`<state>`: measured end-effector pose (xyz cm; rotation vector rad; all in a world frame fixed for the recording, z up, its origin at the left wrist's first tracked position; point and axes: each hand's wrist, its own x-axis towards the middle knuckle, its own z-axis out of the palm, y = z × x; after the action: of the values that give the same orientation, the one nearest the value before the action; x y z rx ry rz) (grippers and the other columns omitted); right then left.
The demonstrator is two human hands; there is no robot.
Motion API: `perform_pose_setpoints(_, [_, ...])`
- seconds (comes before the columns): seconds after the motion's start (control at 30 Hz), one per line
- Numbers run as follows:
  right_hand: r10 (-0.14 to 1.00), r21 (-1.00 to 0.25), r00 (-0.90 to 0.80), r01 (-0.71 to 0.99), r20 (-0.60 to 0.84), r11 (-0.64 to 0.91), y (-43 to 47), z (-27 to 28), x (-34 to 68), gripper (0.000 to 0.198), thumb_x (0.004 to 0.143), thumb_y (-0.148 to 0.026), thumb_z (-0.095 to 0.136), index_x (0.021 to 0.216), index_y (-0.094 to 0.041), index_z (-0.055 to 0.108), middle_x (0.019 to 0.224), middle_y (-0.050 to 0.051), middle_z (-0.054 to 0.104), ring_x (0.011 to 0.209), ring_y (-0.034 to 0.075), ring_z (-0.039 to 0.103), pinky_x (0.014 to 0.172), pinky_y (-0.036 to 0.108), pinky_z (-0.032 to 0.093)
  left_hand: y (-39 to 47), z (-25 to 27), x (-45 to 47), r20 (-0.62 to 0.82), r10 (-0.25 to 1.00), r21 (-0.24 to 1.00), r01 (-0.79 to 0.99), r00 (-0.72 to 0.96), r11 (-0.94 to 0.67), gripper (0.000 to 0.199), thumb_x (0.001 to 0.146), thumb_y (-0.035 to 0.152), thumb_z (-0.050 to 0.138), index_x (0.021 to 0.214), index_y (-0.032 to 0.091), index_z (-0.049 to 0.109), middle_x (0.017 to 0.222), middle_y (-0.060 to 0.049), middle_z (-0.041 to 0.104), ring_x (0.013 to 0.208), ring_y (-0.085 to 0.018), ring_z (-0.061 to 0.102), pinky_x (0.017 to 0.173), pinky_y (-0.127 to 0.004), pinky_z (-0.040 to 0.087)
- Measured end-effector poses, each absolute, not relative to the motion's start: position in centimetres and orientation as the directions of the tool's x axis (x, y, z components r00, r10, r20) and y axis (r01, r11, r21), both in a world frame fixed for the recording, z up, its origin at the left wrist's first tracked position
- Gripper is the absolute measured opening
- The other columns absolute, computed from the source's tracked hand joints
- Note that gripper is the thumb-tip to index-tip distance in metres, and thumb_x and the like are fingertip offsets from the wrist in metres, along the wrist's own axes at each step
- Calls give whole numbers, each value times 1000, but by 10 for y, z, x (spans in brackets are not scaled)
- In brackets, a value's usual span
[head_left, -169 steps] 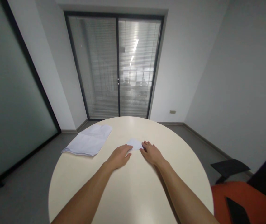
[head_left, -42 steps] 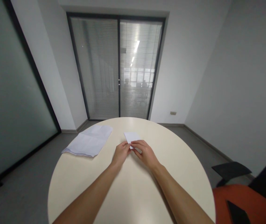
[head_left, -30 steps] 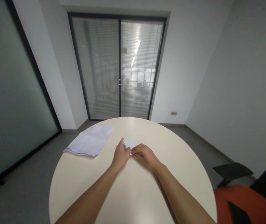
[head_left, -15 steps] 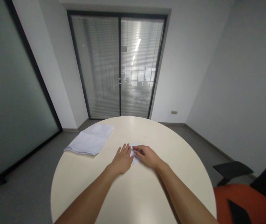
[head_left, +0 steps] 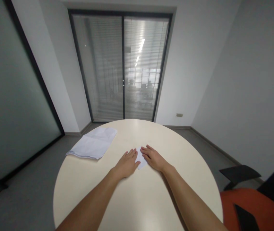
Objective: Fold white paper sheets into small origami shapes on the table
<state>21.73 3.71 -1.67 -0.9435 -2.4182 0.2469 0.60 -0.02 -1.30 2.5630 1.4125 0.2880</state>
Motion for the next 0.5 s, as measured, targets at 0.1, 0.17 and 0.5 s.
perform_pose_setpoints(0.1, [653, -308, -647, 576, 394, 757, 36, -15, 217, 32, 100, -22, 44, 120, -19, 68, 128, 11, 68, 130, 23, 56, 121, 49, 29, 1, -13, 7, 89, 858, 242, 824, 506, -512, 59, 101, 40, 35, 151, 9, 35, 160, -19, 30, 150, -29, 26, 120, -48, 23])
perform_pose_setpoints(0.17, [654, -295, -656, 584, 377, 756, 35, -13, 216, 33, 100, -25, 44, 122, -18, 67, 132, 12, 66, 131, 24, 55, 121, 48, 29, 2, -12, 7, 99, 859, 226, 830, 502, -511, 58, 101, 38, 36, 150, 7, 37, 158, -20, 33, 148, -30, 29, 119, -48, 25])
perform_pose_setpoints(0.5, [670, -302, -647, 599, 363, 742, 38, -17, 218, 37, 101, -29, 42, 128, -18, 65, 136, 11, 63, 132, 24, 54, 121, 48, 29, 6, -10, 3, 185, 788, 289, 734, 587, -614, 41, 98, 24, 39, 132, 12, 58, 148, -14, 52, 140, -22, 45, 118, -34, 33])
